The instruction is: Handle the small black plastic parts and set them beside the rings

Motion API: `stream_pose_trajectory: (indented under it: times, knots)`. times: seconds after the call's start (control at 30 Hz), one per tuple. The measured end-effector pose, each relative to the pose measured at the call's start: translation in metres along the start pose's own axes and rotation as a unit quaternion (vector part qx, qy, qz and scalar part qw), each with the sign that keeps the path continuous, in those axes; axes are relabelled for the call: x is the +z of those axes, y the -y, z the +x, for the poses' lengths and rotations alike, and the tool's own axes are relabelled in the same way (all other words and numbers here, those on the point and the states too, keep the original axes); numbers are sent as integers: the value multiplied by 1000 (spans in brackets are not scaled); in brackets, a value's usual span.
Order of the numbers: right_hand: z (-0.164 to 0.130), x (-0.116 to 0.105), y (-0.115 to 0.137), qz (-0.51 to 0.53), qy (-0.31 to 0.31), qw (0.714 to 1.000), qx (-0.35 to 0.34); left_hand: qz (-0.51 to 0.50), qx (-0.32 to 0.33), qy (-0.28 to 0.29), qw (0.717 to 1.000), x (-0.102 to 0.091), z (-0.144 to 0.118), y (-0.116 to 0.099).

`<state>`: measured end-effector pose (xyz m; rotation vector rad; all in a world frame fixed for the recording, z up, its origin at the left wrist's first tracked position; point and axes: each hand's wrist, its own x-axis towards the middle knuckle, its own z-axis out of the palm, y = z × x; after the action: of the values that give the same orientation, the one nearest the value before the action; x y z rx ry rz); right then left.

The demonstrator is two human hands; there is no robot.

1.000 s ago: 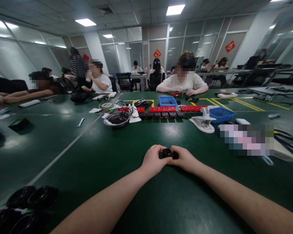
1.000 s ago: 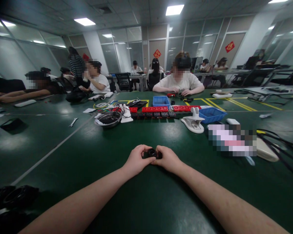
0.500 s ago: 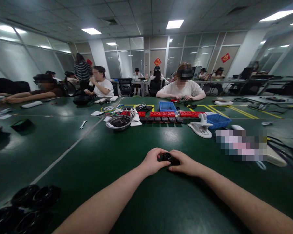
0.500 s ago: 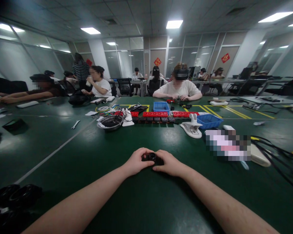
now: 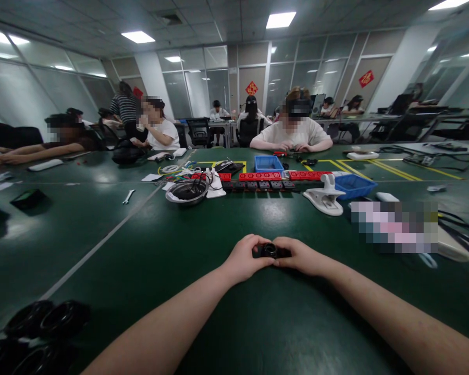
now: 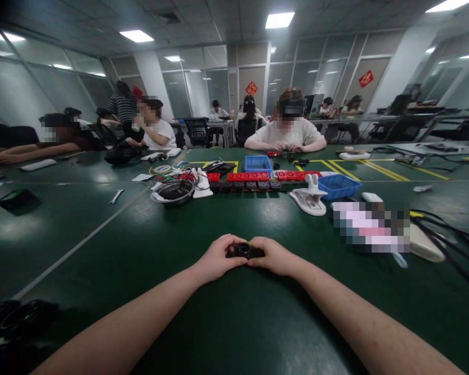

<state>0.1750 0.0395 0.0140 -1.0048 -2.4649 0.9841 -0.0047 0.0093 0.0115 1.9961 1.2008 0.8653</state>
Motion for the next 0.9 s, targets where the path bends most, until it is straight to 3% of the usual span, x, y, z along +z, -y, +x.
stream_pose_trajectory:
  times: [0.47, 0.67, 0.9]
  knots:
    - [1, 0, 3, 9, -7, 1000, -1, 4, -1, -3, 1000, 0, 1, 0]
    - [1, 3, 1, 37, -23, 998, 36, 5, -31, -18, 999, 3, 3, 1]
    - [6, 22, 3, -63, -138, 982, 114, 44, -51, -84, 994, 9, 1, 0]
